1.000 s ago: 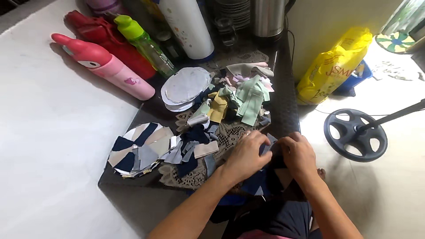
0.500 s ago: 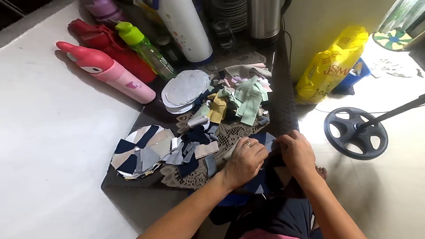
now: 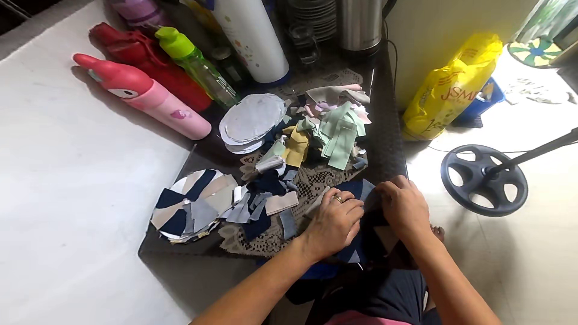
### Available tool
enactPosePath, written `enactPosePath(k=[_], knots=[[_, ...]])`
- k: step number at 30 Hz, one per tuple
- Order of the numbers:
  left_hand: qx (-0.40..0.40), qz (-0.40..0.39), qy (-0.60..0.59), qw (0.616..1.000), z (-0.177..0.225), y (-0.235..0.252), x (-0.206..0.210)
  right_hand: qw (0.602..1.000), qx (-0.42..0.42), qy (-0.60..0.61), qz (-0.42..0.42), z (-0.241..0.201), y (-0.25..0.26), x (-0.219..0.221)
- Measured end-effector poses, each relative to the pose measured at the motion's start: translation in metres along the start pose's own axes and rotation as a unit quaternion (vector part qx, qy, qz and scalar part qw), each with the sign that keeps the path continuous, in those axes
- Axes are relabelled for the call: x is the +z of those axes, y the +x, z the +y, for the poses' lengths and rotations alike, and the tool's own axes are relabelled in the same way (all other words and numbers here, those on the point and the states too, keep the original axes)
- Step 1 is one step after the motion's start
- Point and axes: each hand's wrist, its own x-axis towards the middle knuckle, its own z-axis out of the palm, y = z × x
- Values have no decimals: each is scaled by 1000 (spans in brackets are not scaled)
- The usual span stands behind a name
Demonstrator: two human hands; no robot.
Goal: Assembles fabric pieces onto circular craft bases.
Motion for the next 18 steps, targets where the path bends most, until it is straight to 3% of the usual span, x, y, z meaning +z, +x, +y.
enactPosePath(k=[9, 12, 15, 18], knots=[[-84, -3, -43, 995, 8, 31, 2, 998, 39, 49, -30, 1, 4, -8], [-113, -58, -23, 992, 10, 33, 11, 995, 45, 81, -25, 4, 3, -11], [-129, -66, -24, 989, 8, 29, 15, 994, -23, 76, 70, 9, -8, -2], [-135, -52, -35, 989, 7, 25, 19, 983, -128, -2, 135, 15, -21, 12]])
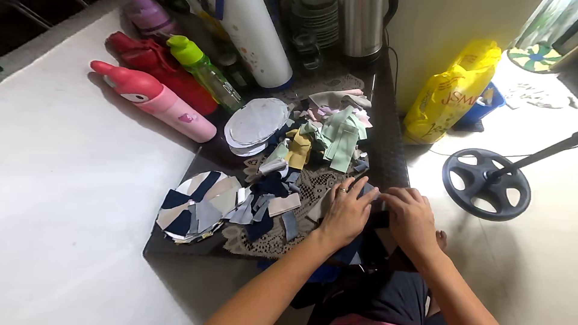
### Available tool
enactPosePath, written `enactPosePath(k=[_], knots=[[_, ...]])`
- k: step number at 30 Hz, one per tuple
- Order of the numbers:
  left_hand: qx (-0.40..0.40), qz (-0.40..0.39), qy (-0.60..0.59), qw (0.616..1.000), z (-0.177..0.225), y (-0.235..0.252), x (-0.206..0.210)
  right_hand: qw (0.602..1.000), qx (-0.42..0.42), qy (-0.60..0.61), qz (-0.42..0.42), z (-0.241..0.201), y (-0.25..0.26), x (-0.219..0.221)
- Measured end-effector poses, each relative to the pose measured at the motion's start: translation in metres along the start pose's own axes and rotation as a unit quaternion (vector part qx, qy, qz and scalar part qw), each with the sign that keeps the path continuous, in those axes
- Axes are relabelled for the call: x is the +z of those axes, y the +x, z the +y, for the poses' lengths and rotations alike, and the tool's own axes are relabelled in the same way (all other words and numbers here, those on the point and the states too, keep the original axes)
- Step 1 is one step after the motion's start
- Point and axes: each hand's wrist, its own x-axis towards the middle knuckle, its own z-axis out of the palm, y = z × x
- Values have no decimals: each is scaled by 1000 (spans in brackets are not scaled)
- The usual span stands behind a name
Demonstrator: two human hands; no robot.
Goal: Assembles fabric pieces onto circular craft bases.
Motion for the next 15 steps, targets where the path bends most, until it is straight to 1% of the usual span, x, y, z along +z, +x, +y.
enactPosePath(k=[3, 6, 9, 11, 12, 13, 15], knots=[[-10, -7, 3, 1000, -1, -1, -1, 996, -60, -68, -1, 2, -13, 4], [-23, -19, 17, 999, 0, -2, 0, 988, -91, -124, 0, 6, -23, 7], [-34, -34, 19, 999, 1, -1, -3, 984, -106, -146, -2, 5, -24, 6], [-42, -55, -1, 998, 1, 1, -9, 992, -75, -95, -25, 3, -20, 2], [-51, -65, -21, 996, 1, 2, -13, 998, -37, -30, -43, 3, -17, -4], [-57, -58, -38, 996, -1, 2, -17, 998, 8, 47, -46, 5, -14, -11], [-62, -6, -53, 997, -5, 4, -24, 985, 70, 156, 13, 11, -10, -25]])
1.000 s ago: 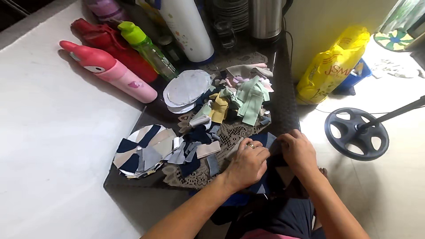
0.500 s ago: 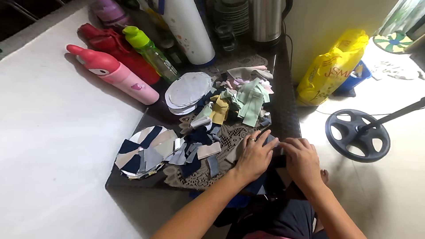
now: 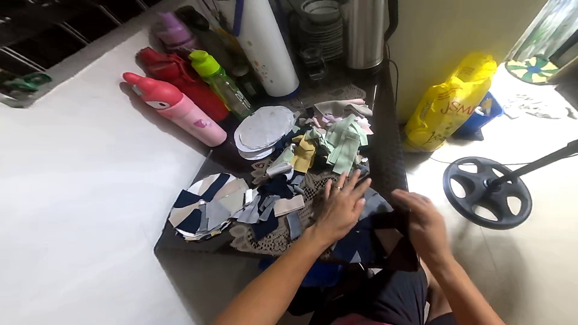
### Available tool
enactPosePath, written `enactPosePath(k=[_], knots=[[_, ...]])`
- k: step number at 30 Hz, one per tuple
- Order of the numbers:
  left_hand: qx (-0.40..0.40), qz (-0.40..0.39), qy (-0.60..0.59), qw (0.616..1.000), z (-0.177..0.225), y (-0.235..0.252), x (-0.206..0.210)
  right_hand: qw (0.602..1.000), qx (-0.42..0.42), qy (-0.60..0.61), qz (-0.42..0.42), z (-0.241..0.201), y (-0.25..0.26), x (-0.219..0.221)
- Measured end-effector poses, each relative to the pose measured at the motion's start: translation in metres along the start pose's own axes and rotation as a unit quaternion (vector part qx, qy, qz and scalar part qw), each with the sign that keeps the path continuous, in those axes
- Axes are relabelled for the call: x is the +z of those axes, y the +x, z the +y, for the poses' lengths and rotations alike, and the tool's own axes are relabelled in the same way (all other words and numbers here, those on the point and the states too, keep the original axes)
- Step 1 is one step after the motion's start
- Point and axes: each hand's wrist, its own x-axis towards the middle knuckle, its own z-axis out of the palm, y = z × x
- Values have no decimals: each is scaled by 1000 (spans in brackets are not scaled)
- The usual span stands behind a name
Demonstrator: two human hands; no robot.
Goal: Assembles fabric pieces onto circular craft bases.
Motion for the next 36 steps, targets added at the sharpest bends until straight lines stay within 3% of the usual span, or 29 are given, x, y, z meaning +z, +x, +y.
enactPosePath(k=[3, 7, 13, 19, 24, 27, 31, 36], knots=[[15, 31, 2, 999, 5, -7, -4, 996, 32, 53, 62, -4, -1, -15], [84, -19, 38, 996, 27, -15, 14, 996, 25, 56, 65, -11, -6, -7], [8, -208, 79, 975, 43, -6, 16, 996, 40, 63, 45, -17, -16, 17], [8, -197, 69, 978, 41, -6, 18, 991, 55, 103, 70, -9, -16, 24], [-12, -106, -116, 987, 26, -8, -4, 984, 75, 136, 86, 0, -22, 7], [-18, -69, -64, 995, 21, -15, -8, 982, 87, 135, 97, 6, -28, 4], [10, -99, 37, 994, 32, -16, 5, 984, 76, 131, 98, 4, -32, 10], [-23, -159, 72, 984, 37, -9, 12, 988, 59, 111, 90, 1, -35, 11]])
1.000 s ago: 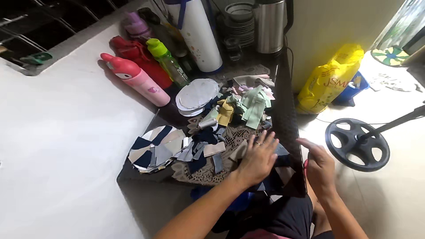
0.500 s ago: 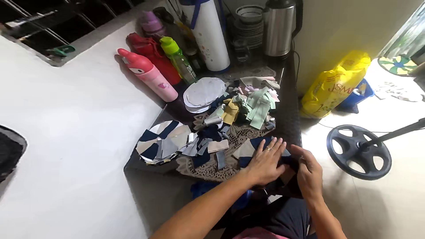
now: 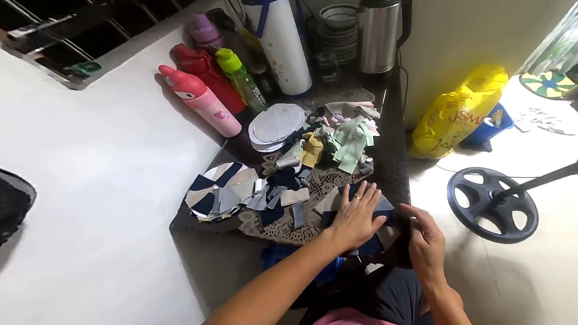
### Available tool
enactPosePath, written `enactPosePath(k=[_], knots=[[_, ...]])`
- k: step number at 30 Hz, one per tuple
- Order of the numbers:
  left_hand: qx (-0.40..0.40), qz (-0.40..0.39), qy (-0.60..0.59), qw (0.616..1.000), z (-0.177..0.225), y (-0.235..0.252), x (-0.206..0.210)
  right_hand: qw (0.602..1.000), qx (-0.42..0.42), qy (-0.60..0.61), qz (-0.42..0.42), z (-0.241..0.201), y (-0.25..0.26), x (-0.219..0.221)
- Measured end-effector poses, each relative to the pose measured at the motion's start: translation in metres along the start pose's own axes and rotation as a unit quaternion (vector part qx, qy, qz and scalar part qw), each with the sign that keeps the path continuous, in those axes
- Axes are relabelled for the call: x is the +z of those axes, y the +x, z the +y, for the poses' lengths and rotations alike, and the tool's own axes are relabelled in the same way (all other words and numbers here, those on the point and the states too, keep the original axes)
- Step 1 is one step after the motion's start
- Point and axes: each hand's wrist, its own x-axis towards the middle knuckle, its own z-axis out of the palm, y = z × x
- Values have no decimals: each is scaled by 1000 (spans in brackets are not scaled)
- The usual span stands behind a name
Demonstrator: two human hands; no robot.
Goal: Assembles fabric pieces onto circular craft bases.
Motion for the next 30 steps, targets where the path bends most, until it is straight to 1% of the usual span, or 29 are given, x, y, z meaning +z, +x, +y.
enactPosePath(k=[5, 9, 12, 15, 17, 20, 22, 24, 28, 29, 30], knots=[[-16, -22, 4, 1000, -1, 0, 5, 1000, 4, 3, -3, 0, 0, 1], [-15, -23, 13, 1000, -1, 0, 4, 1000, 8, 16, 10, -2, 1, -5], [-3, -25, 13, 1000, 6, -4, 10, 999, 34, 11, 26, 6, -11, -16], [7, -17, 7, 1000, 22, -11, 19, 994, 98, 16, 33, 11, -26, -28], [15, -12, 4, 1000, 35, -14, 25, 983, 177, 46, 33, 8, -35, -37], [16, -20, -7, 1000, 50, -15, 29, 939, 317, 133, 19, -1, -45, -45], [11, -21, -11, 1000, 55, -15, 30, 908, 377, 182, -3, -7, -51, -46], [4, -18, -21, 1000, 58, -15, 30, 893, 399, 206, -14, -12, -55, -44], [-2, -15, -61, 998, 58, -14, 28, 892, 404, 201, -5, -21, -55, -41], [1, -2, -89, 996, 56, -15, 27, 895, 402, 195, -3, -22, -55, -40], [9, 31, -126, 991, 54, -18, 26, 897, 401, 188, -3, -22, -54, -40]])
